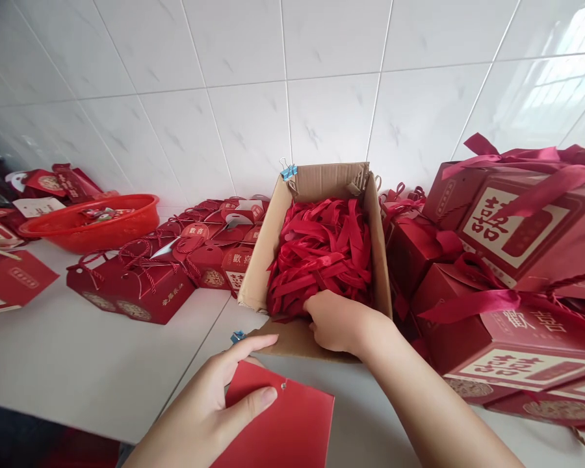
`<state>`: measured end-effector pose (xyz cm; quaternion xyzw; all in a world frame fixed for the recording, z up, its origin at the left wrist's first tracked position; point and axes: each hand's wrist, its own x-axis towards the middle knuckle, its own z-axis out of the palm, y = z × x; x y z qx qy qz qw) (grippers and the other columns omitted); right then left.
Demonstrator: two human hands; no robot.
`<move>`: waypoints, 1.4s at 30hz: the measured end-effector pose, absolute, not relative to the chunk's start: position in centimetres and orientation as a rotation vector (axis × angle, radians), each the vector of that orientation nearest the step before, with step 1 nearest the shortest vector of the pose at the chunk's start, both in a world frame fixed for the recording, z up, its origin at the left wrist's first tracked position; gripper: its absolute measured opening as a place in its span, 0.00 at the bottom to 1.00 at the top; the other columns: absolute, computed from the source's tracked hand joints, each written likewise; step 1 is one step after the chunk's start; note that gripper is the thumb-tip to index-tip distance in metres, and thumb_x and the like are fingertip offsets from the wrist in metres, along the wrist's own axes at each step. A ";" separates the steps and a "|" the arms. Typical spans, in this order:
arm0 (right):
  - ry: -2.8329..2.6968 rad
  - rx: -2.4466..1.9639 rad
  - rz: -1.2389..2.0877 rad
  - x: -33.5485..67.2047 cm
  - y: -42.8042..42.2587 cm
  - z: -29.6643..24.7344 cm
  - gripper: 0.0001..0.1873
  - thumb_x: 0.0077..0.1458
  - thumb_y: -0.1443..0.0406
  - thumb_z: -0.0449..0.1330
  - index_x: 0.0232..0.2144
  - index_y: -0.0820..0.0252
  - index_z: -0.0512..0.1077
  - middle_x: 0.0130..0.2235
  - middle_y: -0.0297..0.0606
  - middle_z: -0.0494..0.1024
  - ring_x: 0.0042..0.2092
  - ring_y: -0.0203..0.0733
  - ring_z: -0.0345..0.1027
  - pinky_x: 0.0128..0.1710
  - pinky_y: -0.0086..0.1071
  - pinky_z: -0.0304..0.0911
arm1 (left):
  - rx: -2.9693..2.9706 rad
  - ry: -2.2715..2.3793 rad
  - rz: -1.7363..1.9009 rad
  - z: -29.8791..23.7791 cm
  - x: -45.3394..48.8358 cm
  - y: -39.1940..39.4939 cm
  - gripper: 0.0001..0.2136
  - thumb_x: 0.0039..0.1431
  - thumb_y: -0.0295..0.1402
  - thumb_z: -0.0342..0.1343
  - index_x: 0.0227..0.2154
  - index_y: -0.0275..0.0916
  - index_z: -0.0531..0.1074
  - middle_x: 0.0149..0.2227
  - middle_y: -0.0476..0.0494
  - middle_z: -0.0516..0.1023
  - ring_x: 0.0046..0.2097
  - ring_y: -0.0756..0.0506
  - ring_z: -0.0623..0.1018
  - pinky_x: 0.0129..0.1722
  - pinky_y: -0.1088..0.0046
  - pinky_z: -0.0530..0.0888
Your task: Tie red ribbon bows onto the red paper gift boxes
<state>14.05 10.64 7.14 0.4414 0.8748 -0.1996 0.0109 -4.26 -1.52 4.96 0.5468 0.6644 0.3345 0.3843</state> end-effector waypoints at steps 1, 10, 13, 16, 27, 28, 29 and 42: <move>2.755 1.399 -0.570 14.0 10.8 7.0 0.24 0.51 0.74 0.54 0.51 0.63 0.71 0.52 0.51 0.73 0.47 0.51 0.72 0.40 0.36 0.66 | 1.422 1.702 0.787 5.1 -4.4 -1.5 0.24 0.52 0.42 0.58 0.54 0.52 0.69 0.57 0.43 0.71 0.60 0.35 0.67 0.59 0.53 0.62; 3.243 1.795 -0.367 14.0 11.9 8.0 0.18 0.50 0.79 0.45 0.36 0.66 0.71 0.44 0.46 0.71 0.44 0.44 0.69 0.47 0.35 0.63 | 1.560 1.640 0.607 4.6 -5.4 -0.6 0.25 0.55 0.45 0.55 0.57 0.52 0.64 0.60 0.44 0.68 0.63 0.36 0.64 0.60 0.54 0.62; 3.303 1.898 -0.484 14.2 12.0 8.4 0.13 0.50 0.77 0.48 0.31 0.63 0.70 0.37 0.41 0.73 0.38 0.40 0.69 0.42 0.32 0.63 | 1.557 1.647 0.644 4.5 -5.4 -0.6 0.25 0.55 0.44 0.56 0.56 0.52 0.65 0.59 0.45 0.69 0.62 0.36 0.65 0.60 0.55 0.63; 3.204 1.706 -0.820 14.3 11.6 8.7 0.11 0.49 0.75 0.50 0.31 0.61 0.69 0.31 0.35 0.74 0.33 0.37 0.68 0.35 0.29 0.63 | 1.528 1.671 0.685 4.8 -5.1 -0.8 0.24 0.54 0.43 0.56 0.55 0.51 0.66 0.58 0.44 0.70 0.62 0.36 0.66 0.59 0.56 0.64; 2.686 1.120 -0.630 12.4 10.7 7.1 0.23 0.53 0.75 0.48 0.48 0.62 0.73 0.50 0.46 0.75 0.48 0.48 0.70 0.42 0.34 0.64 | 1.563 1.651 0.626 4.1 -5.7 -0.9 0.24 0.55 0.44 0.55 0.56 0.51 0.66 0.58 0.44 0.70 0.61 0.37 0.67 0.59 0.56 0.64; 2.658 1.119 -0.583 11.9 10.7 7.1 0.22 0.53 0.75 0.48 0.47 0.62 0.74 0.50 0.47 0.75 0.47 0.49 0.71 0.41 0.34 0.64 | 1.561 1.649 0.626 4.0 -5.8 -0.9 0.24 0.55 0.44 0.55 0.56 0.51 0.66 0.58 0.44 0.70 0.61 0.37 0.67 0.60 0.57 0.64; 2.635 1.128 -0.548 11.4 10.8 7.1 0.22 0.52 0.74 0.49 0.47 0.63 0.74 0.49 0.49 0.75 0.45 0.50 0.72 0.39 0.35 0.64 | 1.561 1.644 0.623 3.9 -5.9 -0.8 0.24 0.55 0.44 0.55 0.56 0.51 0.66 0.58 0.45 0.70 0.61 0.37 0.67 0.60 0.57 0.64; 2.891 1.548 -0.257 7.9 14.1 7.0 0.17 0.63 0.64 0.46 0.46 0.71 0.68 0.44 0.52 0.76 0.44 0.45 0.71 0.41 0.32 0.62 | 1.566 1.592 0.639 3.8 -6.2 -0.8 0.22 0.55 0.42 0.55 0.54 0.50 0.67 0.57 0.46 0.71 0.61 0.39 0.67 0.61 0.58 0.63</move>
